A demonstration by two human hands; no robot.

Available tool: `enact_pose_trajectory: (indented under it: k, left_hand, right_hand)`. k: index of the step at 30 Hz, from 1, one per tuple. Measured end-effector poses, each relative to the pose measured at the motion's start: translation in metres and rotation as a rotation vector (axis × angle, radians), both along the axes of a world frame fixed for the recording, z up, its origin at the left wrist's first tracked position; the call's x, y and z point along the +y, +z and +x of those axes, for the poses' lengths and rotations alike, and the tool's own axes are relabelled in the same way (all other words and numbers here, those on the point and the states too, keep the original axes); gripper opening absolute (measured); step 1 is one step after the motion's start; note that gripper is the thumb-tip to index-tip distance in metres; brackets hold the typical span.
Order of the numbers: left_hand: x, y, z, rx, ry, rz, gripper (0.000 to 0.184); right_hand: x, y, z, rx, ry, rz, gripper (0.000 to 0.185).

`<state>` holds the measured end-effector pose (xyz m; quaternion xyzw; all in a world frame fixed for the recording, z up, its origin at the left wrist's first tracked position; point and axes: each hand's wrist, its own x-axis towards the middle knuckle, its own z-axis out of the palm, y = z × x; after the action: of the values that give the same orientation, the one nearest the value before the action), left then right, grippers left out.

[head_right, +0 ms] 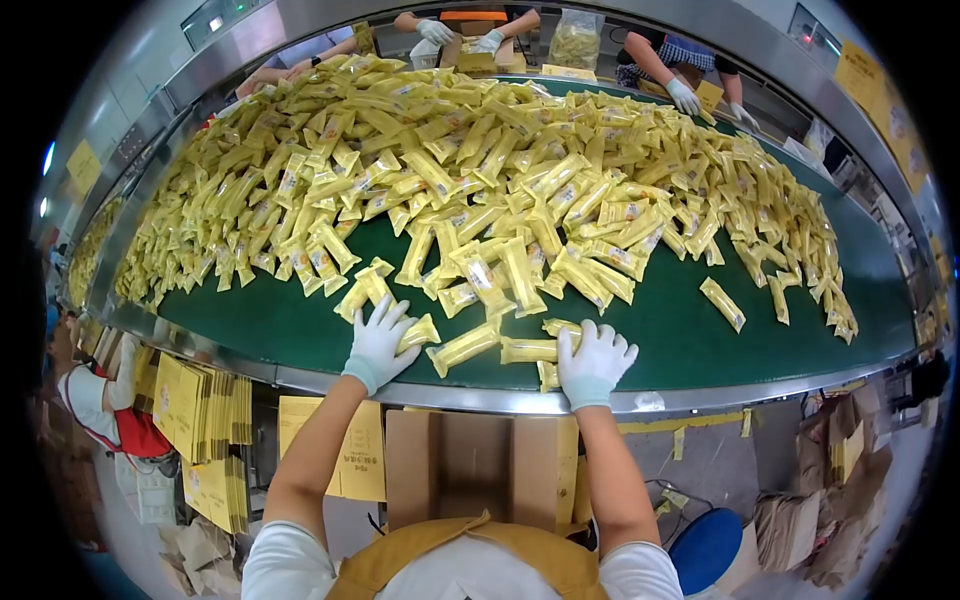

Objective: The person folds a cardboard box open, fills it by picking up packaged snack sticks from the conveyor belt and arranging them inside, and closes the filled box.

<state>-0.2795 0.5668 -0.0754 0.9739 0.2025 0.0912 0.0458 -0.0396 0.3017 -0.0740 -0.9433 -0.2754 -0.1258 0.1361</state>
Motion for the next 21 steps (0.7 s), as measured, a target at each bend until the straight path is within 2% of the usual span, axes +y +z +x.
enact_pose_trajectory:
  k: [2, 3, 5, 6, 8, 9, 10, 12, 16, 18, 19, 21]
  left_hand:
    - [-0.002, -0.005, -0.009, -0.007, 0.051, 0.004, 0.046]
    - [-0.006, 0.003, -0.011, -0.104, 0.031, 0.043, 0.046]
    - [-0.018, 0.035, -0.001, -0.133, 0.085, -0.358, 0.046]
    - [-0.025, 0.049, 0.006, -0.143, 0.111, -0.563, 0.046]
    - [-0.037, 0.052, 0.023, -0.196, -0.045, -0.479, 0.047]
    - [-0.041, 0.05, 0.036, -0.108, -0.058, -0.454, 0.049]
    - [-0.045, 0.048, 0.049, -0.017, -0.071, -0.428, 0.051]
    - [-0.06, 0.044, 0.072, 0.168, -0.089, -0.398, 0.054]
    - [-0.061, 0.037, 0.089, 0.365, -0.077, -0.313, 0.055]
    - [-0.054, 0.029, 0.077, 0.301, -0.061, -0.414, 0.055]
    - [-0.051, 0.03, 0.067, 0.284, -0.04, -0.458, 0.055]
    - [-0.044, 0.04, 0.051, 0.176, 0.076, -0.547, 0.059]
  right_hand:
    - [-0.013, -0.001, -0.003, -0.018, 0.034, -0.031, 0.047]
    - [-0.019, -0.003, -0.003, -0.04, 0.051, -0.036, 0.049]
    - [-0.029, -0.008, -0.002, -0.063, 0.084, -0.013, 0.053]
    - [-0.034, -0.004, -0.003, -0.093, 0.198, 0.094, 0.051]
    - [-0.044, 0.014, -0.003, -0.156, 0.429, 0.308, 0.047]
    - [-0.049, 0.027, -0.001, 0.185, 0.53, 0.176, 0.043]
    - [-0.051, 0.02, -0.008, 0.0, 0.649, 0.221, 0.042]
    - [-0.056, 0.021, -0.01, 0.104, 0.719, 0.034, 0.044]
    - [-0.068, 0.016, 0.001, 0.31, 0.688, -0.065, 0.043]
    - [-0.076, 0.012, 0.012, 0.397, 0.689, -0.138, 0.043]
    - [-0.077, 0.027, 0.013, 0.476, 0.715, -0.166, 0.045]
    - [-0.068, 0.043, 0.012, 0.48, 0.751, 0.042, 0.046]
